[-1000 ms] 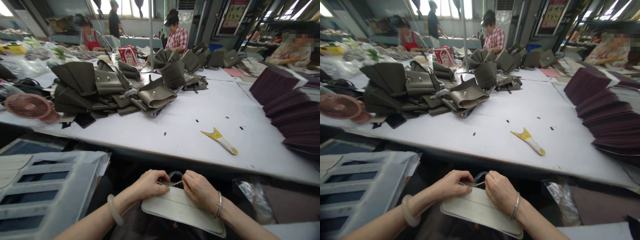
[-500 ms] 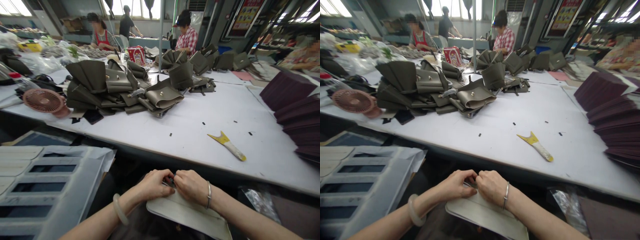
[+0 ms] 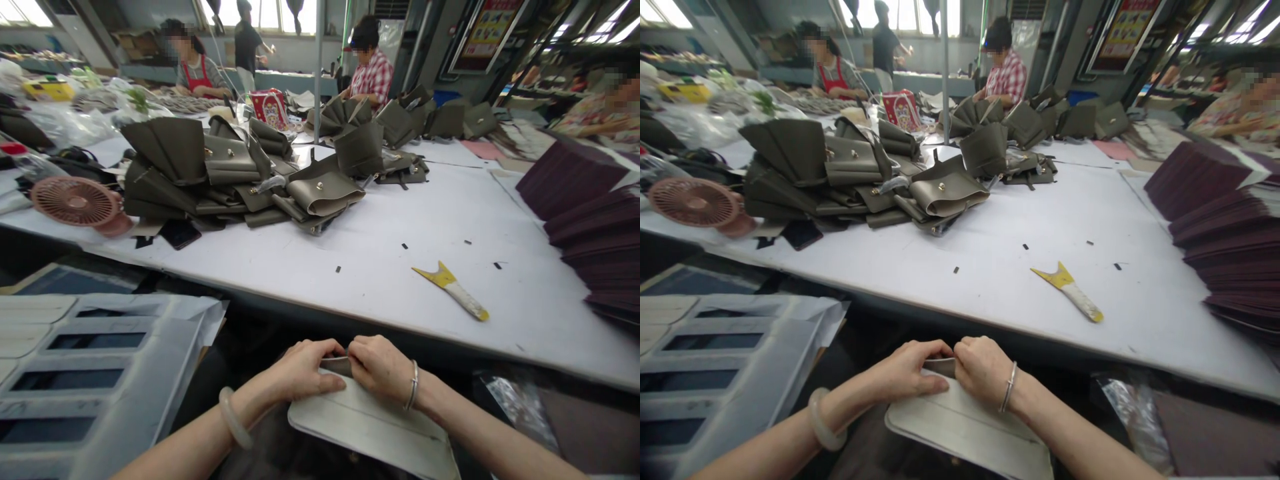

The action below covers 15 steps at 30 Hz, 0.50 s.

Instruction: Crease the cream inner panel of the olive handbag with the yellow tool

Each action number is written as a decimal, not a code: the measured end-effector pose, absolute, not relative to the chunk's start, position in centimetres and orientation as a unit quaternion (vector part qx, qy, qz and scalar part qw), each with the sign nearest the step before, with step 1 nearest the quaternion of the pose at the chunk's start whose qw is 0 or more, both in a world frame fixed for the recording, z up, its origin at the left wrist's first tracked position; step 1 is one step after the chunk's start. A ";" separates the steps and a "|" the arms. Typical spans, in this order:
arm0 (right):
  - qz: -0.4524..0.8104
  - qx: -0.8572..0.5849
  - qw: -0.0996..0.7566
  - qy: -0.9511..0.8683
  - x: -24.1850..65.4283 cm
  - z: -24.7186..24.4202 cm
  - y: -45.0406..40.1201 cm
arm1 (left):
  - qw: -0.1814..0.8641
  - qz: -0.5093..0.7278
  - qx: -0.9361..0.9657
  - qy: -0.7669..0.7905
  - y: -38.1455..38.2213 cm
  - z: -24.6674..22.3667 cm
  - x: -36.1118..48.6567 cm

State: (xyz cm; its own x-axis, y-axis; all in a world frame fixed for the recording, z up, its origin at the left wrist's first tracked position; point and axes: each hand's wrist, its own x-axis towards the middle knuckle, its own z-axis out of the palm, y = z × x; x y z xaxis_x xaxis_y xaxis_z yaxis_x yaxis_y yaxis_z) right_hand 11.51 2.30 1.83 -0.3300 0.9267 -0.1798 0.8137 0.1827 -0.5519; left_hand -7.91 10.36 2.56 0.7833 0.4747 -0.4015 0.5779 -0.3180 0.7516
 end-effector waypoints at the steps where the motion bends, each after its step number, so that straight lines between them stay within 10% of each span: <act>1: 0.318 -0.574 0.113 -0.746 11.8 2.3 2.3 | 0.482 -0.062 0.814 0.318 10.4 2.9 -7.7; 15: 0.561 -0.702 0.146 -0.414 20.5 -7.1 -3.5 | 0.368 -0.048 0.910 0.185 5.4 4.2 0.5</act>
